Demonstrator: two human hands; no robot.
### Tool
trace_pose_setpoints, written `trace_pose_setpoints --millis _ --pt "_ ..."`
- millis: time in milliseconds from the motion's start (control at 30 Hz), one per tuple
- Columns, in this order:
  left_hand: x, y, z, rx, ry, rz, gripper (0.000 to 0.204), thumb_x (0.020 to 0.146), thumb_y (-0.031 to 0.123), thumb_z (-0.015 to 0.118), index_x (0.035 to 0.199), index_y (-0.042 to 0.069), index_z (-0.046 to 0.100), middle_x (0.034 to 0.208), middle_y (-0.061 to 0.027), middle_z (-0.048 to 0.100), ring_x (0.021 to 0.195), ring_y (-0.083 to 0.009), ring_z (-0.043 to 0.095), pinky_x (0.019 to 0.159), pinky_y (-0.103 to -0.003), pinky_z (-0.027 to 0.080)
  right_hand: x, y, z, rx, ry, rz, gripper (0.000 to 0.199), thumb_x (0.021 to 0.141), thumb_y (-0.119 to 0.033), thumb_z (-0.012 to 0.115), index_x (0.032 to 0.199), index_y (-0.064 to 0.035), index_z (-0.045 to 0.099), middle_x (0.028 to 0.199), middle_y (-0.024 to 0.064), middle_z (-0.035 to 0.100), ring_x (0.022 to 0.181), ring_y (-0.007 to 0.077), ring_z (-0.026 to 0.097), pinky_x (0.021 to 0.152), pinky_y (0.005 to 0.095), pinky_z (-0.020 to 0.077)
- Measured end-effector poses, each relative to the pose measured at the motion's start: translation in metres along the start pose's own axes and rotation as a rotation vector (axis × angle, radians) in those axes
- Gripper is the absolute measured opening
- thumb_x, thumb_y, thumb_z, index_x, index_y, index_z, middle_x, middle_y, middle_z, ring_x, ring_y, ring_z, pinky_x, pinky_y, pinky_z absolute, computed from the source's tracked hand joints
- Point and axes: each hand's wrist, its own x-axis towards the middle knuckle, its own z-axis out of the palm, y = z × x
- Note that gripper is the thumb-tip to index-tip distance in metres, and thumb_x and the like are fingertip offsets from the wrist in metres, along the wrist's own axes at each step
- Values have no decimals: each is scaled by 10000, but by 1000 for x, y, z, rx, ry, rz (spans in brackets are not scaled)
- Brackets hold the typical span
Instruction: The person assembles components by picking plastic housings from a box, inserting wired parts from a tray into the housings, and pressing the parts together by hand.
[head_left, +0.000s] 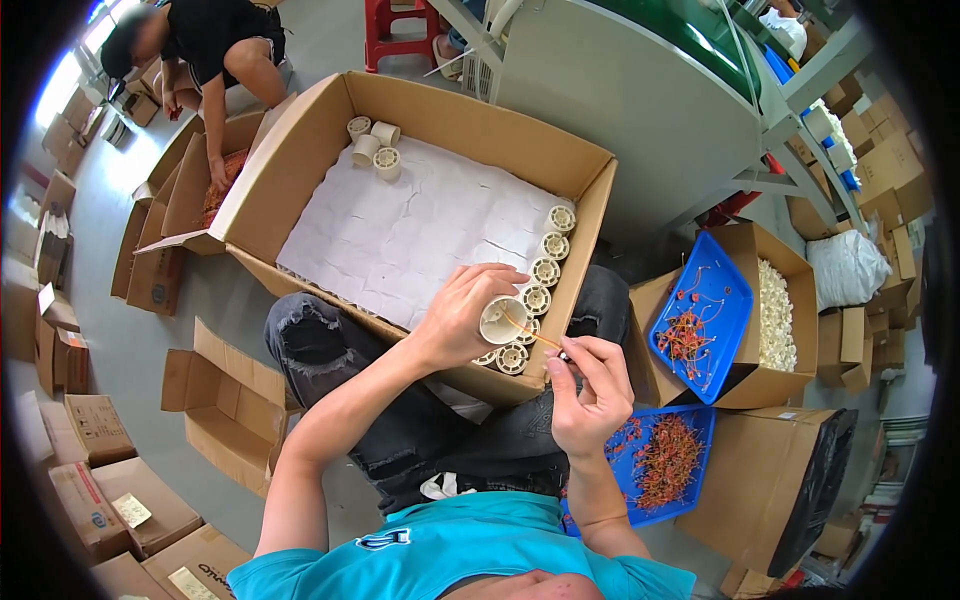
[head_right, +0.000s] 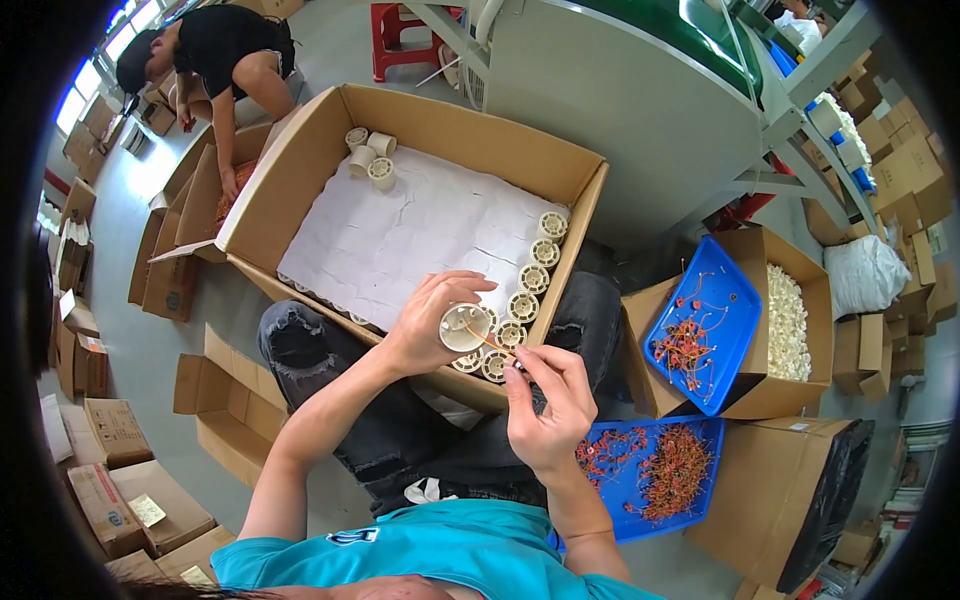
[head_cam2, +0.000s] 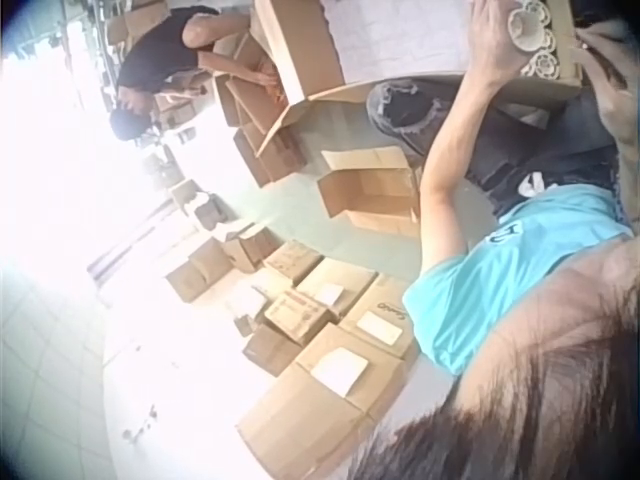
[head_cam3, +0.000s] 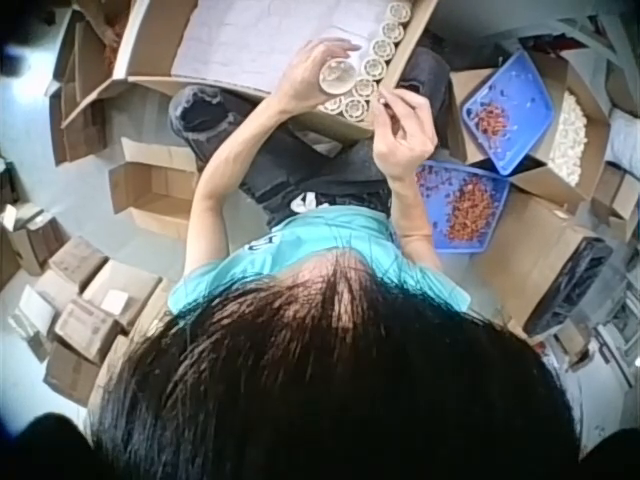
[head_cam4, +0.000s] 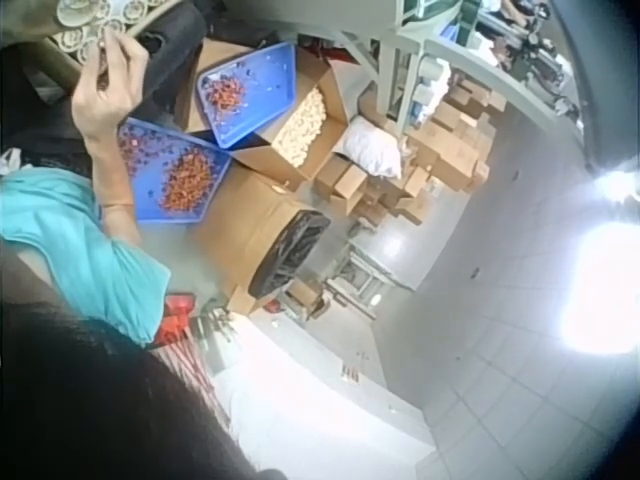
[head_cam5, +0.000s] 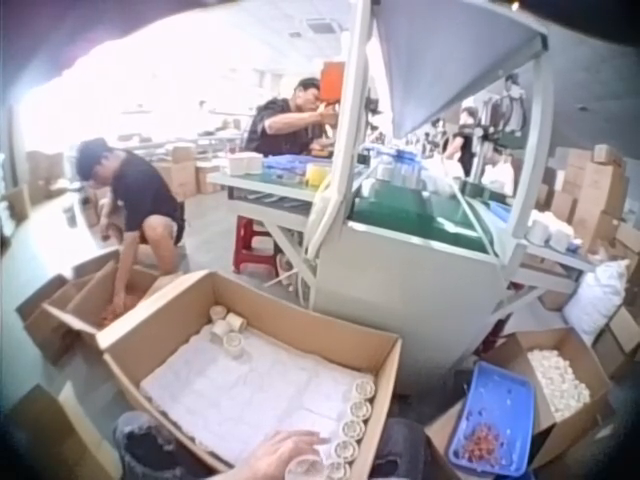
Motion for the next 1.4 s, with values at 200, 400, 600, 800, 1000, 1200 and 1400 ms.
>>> trace_pose_setpoints --millis 200,400,600,800,1000,1200,1400 --pt "1 1 -1 -3 3 -13 492 651 123 867 1001 77 523 1148 -107 678 1090 -287 631 877 -383 454 -1 0 0 -2 -5 -19 209 763 107 726 967 67 707 933 137 657 777 206 649 674 274 527" --pt "-1 0 0 9 6 3 493 654 130 866 1007 74 527 1130 -106 679 1078 -290 639 872 -385 459 0 0 4 -42 -18 -3 207 773 100 721 977 65 706 961 129 642 763 187 651 670 258 528" --pt "-4 -4 2 46 2 38 510 659 133 866 1041 66 535 1049 -95 671 1076 -309 641 860 -391 468 2 1 5 -120 -18 -76 225 765 106 718 986 62 707 964 122 638 741 180 650 662 264 534" --pt "-5 -5 1 15 13 18 521 657 106 860 1055 56 528 1021 -110 640 1011 -318 638 861 -391 474 2 -2 3 -150 -4 12 227 752 99 727 973 54 706 945 121 639 742 192 650 674 277 536" --pt "-4 5 5 -64 -48 18 662 578 1 842 1148 40 508 1192 -177 545 1075 -371 560 886 -422 478 2 4 20 -137 -18 -7 226 740 61 754 960 35 712 959 134 640 758 259 633 696 329 532" --pt "-8 4 5 20 -115 -34 865 517 -14 837 1310 42 495 1198 -168 510 1085 -372 521 888 -423 479 11 15 34 -226 -37 -30 217 704 14 768 917 -20 743 1051 121 633 931 289 589 772 375 498" --pt "-10 -1 5 29 -94 -22 775 517 -8 825 1234 50 536 1153 -148 529 1072 -352 524 866 -419 479 22 20 37 -72 -207 125 205 706 7 763 907 -34 756 1084 105 624 940 285 620 795 362 515"
